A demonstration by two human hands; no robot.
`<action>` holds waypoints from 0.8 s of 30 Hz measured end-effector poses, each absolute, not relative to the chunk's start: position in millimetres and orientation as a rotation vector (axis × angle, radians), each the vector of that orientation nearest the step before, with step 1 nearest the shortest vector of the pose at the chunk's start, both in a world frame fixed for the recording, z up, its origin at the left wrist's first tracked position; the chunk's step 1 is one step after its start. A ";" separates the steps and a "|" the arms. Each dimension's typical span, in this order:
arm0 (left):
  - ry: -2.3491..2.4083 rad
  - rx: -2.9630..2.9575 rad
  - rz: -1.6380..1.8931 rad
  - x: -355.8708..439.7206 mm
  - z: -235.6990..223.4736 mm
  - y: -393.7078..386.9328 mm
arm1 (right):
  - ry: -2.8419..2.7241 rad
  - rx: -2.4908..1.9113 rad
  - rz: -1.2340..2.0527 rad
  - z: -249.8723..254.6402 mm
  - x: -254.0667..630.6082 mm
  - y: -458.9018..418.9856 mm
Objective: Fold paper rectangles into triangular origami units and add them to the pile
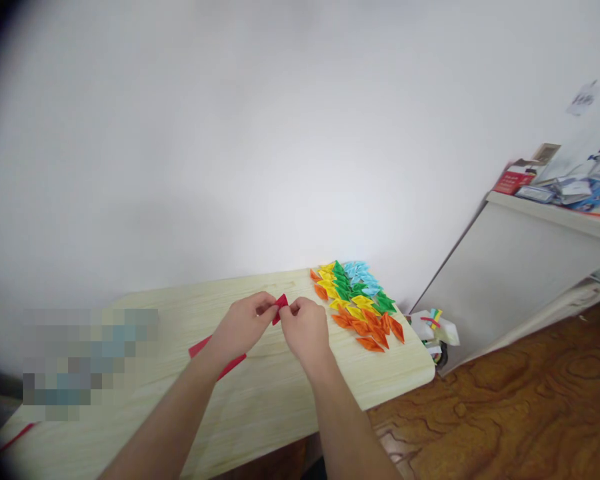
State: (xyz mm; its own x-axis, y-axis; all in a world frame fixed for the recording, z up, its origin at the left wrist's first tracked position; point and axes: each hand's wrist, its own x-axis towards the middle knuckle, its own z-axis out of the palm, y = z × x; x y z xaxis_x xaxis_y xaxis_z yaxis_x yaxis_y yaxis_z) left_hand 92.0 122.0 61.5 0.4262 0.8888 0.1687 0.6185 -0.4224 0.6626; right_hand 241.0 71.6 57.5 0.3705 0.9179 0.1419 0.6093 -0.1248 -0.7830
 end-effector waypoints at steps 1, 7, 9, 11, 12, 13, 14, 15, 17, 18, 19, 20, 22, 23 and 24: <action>1.282 2.139 0.714 93.6 54.7 115.2 | -1.303 -1.843 0.498 52.3 241.0 67.0; 1.271 2.111 0.824 99.9 34.0 76.1 | -1.138 -1.830 0.612 31.2 246.9 54.0; 1.258 2.176 0.849 100.9 35.7 68.5 | -1.092 -1.809 0.658 27.8 250.0 53.4; 1.242 2.262 0.863 101.7 39.3 64.8 | -1.049 -1.785 0.708 25.2 252.3 53.4; 1.233 2.306 0.864 102.0 41.0 64.2 | -1.029 -1.772 0.736 24.0 253.0 53.5; 1.224 2.349 0.863 102.1 42.4 64.1 | -1.008 -1.757 0.764 22.8 253.4 53.5; 1.217 2.389 0.859 102.3 43.4 64.6 | -0.989 -1.742 0.792 21.6 253.8 53.6; 1.211 2.425 0.852 102.4 44.0 65.3 | -0.971 -1.726 0.819 20.4 254.3 53.4; 1.201 2.483 0.829 102.8 44.1 67.7 | -0.943 -1.692 0.876 18.0 256.5 52.2; 1.198 2.506 0.811 103.3 43.9 69.4 | -0.930 -1.676 0.903 16.5 258.8 50.8; 1.197 2.525 0.790 104.3 43.6 71.5 | -0.916 -1.661 0.926 14.8 261.8 48.7; 1.199 2.540 0.766 105.8 43.3 74.1 | -0.903 -1.649 0.941 12.7 265.7 45.6; 1.209 2.562 0.711 111.2 42.2 81.0 | -0.876 -1.638 0.948 6.9 275.3 36.1; 1.215 2.569 0.683 115.3 41.3 85.3 | -0.870 -1.636 0.944 3.2 280.3 29.7; 1.219 2.576 0.654 120.2 40.0 90.1 | -0.870 -1.634 0.939 -1.0 284.9 22.2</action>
